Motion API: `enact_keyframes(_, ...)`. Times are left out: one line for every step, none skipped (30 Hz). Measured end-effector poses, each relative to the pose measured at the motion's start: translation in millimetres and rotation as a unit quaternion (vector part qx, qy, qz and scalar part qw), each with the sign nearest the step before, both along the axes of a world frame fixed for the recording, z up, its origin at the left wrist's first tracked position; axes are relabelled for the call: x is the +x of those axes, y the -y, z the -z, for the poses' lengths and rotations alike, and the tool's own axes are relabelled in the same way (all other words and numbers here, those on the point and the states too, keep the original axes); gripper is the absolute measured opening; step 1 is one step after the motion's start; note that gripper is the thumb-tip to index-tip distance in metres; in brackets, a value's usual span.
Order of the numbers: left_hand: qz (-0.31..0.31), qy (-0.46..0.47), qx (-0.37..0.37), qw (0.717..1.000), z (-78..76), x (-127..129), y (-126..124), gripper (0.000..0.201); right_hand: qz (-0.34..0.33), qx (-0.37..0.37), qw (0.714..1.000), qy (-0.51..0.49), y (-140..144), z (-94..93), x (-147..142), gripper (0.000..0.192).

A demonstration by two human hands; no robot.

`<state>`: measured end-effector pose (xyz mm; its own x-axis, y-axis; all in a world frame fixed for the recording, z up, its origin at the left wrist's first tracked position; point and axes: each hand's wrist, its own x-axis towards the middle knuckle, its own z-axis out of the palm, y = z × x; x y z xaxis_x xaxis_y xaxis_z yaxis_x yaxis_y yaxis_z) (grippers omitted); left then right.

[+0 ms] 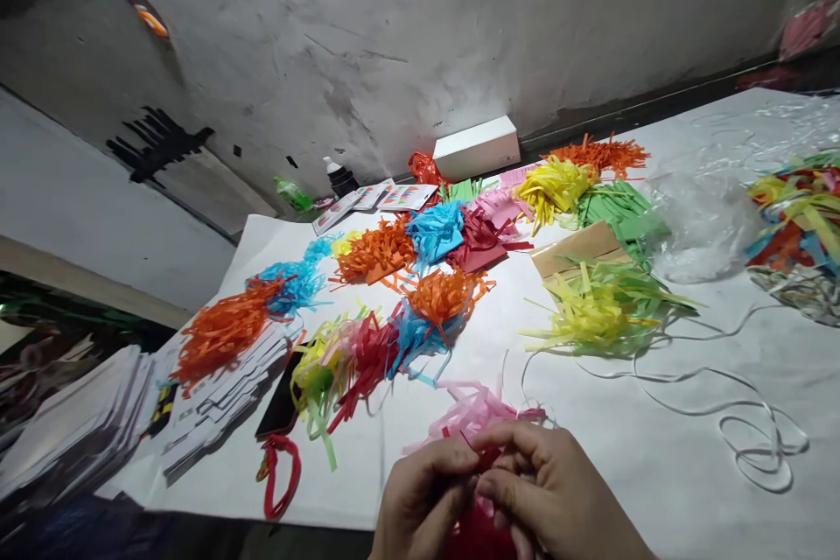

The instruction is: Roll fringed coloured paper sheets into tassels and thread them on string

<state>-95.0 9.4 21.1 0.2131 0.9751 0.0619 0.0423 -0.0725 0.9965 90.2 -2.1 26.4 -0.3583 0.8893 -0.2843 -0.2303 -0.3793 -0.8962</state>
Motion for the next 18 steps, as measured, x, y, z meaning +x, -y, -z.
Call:
enact_keyframes(0.016, -0.017, 0.017, 1.000, 2.4, -2.0, -1.9, 0.015, 0.003, 0.000, 1.000, -0.004, 0.0, 2.3, -0.7, 0.045)
enact_keyframes(0.035, -0.030, 0.031, 0.998, 4.7, -3.9, -3.7, 0.012, 0.004, -0.003, 1.000, -0.011, -0.1, 4.2, -1.0, 0.046)
enact_keyframes(0.057, -0.041, 0.042, 0.997, 6.6, -5.5, -5.4, 0.011, -0.001, -0.011, 1.000, -0.021, -0.1, 5.9, -1.0, 0.048)
enact_keyframes(0.075, -0.048, 0.057, 0.994, 8.0, -6.8, -6.8, 0.011, -0.012, -0.022, 0.999, -0.034, 0.1, 7.2, -0.8, 0.050)
enact_keyframes(0.088, -0.055, 0.076, 0.992, 8.6, -7.8, -7.9, 0.011, -0.025, -0.029, 0.998, -0.043, 0.5, 8.3, -0.6, 0.051)
enact_keyframes(0.096, -0.067, 0.094, 0.989, 8.5, -8.5, -8.7, 0.012, -0.032, -0.026, 0.998, -0.039, 0.9, 9.1, -0.3, 0.050)
enact_keyframes(0.099, -0.086, 0.110, 0.985, 7.8, -8.9, -9.2, 0.013, -0.030, -0.008, 0.999, -0.014, 1.3, 9.8, -0.2, 0.047)
enact_keyframes(0.101, -0.108, 0.123, 0.981, 6.7, -9.1, -9.6, 0.015, -0.018, 0.028, 0.999, 0.029, 1.5, 10.4, -0.2, 0.043)
enact_keyframes(0.105, -0.131, 0.131, 0.977, 5.4, -9.1, -9.8, 0.017, -0.001, 0.077, 0.994, 0.082, 1.2, 10.9, -0.3, 0.039)
enact_keyframes(0.109, -0.151, 0.136, 0.973, 4.3, -8.8, -10.1, 0.020, 0.017, 0.132, 0.982, 0.134, 0.5, 11.4, -0.7, 0.034)
enact_keyframes(0.114, -0.169, 0.137, 0.969, 3.6, -8.3, -10.3, 0.022, 0.033, 0.186, 0.966, 0.177, -0.9, 12.0, -1.1, 0.030)
enact_keyframes(0.115, -0.179, 0.140, 0.967, 3.8, -7.5, -10.5, 0.024, 0.051, 0.236, 0.949, 0.204, -2.8, 12.6, -1.5, 0.026)
enact_keyframes(0.115, -0.186, 0.141, 0.965, 4.8, -6.5, -10.7, 0.024, 0.073, 0.276, 0.934, 0.216, -5.2, 13.4, -1.6, 0.023)
enact_keyframes(0.114, -0.192, 0.139, 0.965, 6.8, -5.2, -10.9, 0.025, 0.101, 0.301, 0.923, 0.216, -8.1, 14.5, -1.0, 0.020)
enact_keyframes(0.114, -0.198, 0.134, 0.964, 9.6, -3.7, -11.1, 0.025, 0.132, 0.309, 0.921, 0.198, -11.2, 15.9, 0.7, 0.018)
enact_keyframes(0.117, -0.205, 0.129, 0.963, 12.9, -2.1, -11.5, 0.025, 0.162, 0.301, 0.925, 0.167, -14.8, 17.9, 4.0, 0.016)
enact_keyframes(0.124, -0.209, 0.128, 0.962, 16.0, -0.8, -12.4, 0.024, 0.186, 0.284, 0.931, 0.132, -18.7, 20.6, 9.3, 0.015)
enact_keyframes(0.137, -0.207, 0.131, 0.960, 18.3, 0.0, -13.8, 0.024, 0.199, 0.265, 0.938, 0.096, -23.1, 23.9, 17.1, 0.016)
